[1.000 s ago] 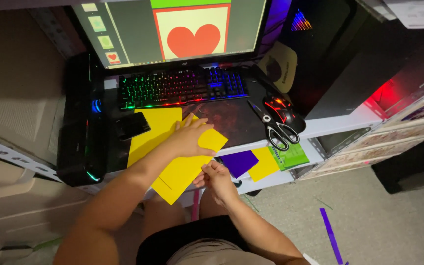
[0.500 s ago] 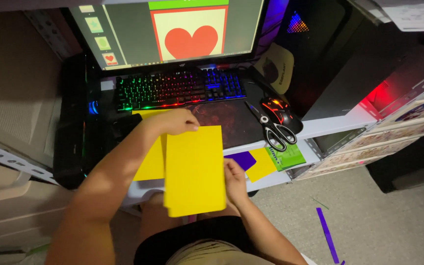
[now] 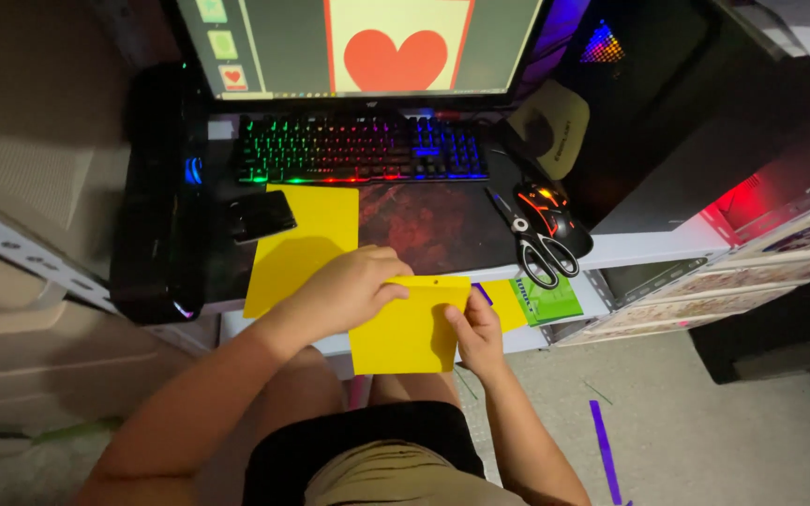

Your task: The person is organizing printed fruit cards and cutting yellow paper with scissors at a desk.

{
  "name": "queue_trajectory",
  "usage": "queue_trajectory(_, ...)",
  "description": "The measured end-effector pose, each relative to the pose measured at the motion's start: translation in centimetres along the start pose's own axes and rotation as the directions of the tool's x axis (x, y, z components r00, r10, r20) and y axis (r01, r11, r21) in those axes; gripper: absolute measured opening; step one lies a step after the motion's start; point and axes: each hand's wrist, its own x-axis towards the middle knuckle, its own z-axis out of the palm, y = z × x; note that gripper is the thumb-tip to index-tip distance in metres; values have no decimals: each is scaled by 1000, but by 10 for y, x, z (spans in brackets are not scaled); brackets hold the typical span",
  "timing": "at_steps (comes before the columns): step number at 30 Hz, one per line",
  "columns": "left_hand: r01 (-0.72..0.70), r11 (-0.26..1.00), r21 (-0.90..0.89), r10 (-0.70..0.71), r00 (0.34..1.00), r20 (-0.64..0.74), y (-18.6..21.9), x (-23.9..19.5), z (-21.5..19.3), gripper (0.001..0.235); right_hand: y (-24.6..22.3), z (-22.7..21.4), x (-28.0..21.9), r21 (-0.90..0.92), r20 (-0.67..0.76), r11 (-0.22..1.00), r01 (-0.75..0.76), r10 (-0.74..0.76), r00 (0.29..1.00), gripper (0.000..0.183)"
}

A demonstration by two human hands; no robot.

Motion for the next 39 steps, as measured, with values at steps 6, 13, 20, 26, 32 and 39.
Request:
queue_trajectory(6, 0, 1000, -10, 0, 1000, 7, 6, -17, 12, 24, -22, 12, -1, -35, -31, 999, 15, -16, 999, 21)
queue_trajectory(13, 76, 993, -90, -78, 997, -15, -15, -21, 8, 26, -44, 37, 10, 11, -22, 988, -155, 156, 988, 22)
queue_trajectory(20, 398, 884, -247, -414, 910, -15, -72, -7, -2, 27, -45, 54, 20, 150, 82, 856, -494, 487, 869, 20)
queue_trajectory(26, 499, 823, -272, -552, 816, -171, -156, -17, -9, 29, -33, 33, 18, 144, 68, 789, -597, 594, 801, 27)
queue_trajectory(32, 499, 651, -572, -664, 739, -112, -131, -54, -12, 40, -13, 3, 28, 277, -76, 810, -516, 554, 829, 31)
queue_trajectory(39, 155, 157, -975, -786, 617, -28, -84, -83, 27, 33, -50, 7, 32, 465, 30, 706, -533, 590, 807, 42)
